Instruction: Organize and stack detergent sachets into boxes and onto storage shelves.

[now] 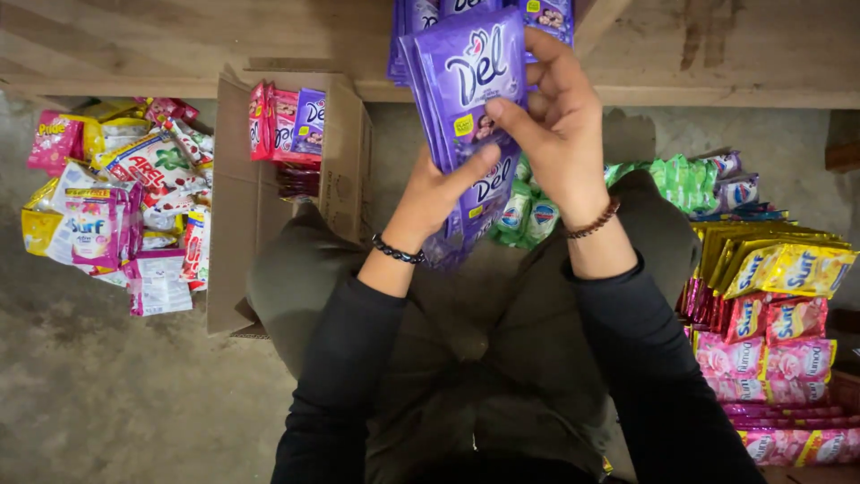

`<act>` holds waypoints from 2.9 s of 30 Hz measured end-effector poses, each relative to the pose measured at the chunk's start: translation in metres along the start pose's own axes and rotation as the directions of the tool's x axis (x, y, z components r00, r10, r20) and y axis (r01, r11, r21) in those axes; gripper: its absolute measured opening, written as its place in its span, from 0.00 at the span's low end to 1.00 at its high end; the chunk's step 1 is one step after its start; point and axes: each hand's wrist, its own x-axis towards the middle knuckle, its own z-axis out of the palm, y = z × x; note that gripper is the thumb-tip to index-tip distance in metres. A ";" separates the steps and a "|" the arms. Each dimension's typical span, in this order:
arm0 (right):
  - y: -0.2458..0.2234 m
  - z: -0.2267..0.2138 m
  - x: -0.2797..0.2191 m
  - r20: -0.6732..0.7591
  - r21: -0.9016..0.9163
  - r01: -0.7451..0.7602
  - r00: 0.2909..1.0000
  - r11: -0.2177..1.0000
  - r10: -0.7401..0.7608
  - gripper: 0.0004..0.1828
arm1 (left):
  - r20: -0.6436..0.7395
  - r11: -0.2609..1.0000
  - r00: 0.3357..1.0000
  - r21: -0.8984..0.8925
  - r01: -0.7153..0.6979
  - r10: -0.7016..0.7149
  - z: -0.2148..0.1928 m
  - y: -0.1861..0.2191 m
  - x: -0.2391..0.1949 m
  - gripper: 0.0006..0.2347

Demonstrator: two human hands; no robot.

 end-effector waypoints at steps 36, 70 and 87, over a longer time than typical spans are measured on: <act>0.064 -0.017 -0.043 0.605 -0.196 -0.510 0.609 0.837 0.513 0.22 | -0.152 0.796 0.968 -0.551 -0.249 0.197 -0.049 0.117 -0.014 0.23; -0.082 -0.001 -0.013 -0.080 0.270 -0.057 0.993 0.961 0.082 0.28 | 0.177 0.867 0.957 -0.410 0.284 -0.229 -0.018 -0.031 -0.007 0.22; -0.035 -0.005 -0.002 -0.235 -0.741 -0.237 0.968 0.628 0.087 0.27 | 0.101 0.780 0.915 -0.491 0.387 -0.390 0.019 -0.059 -0.014 0.15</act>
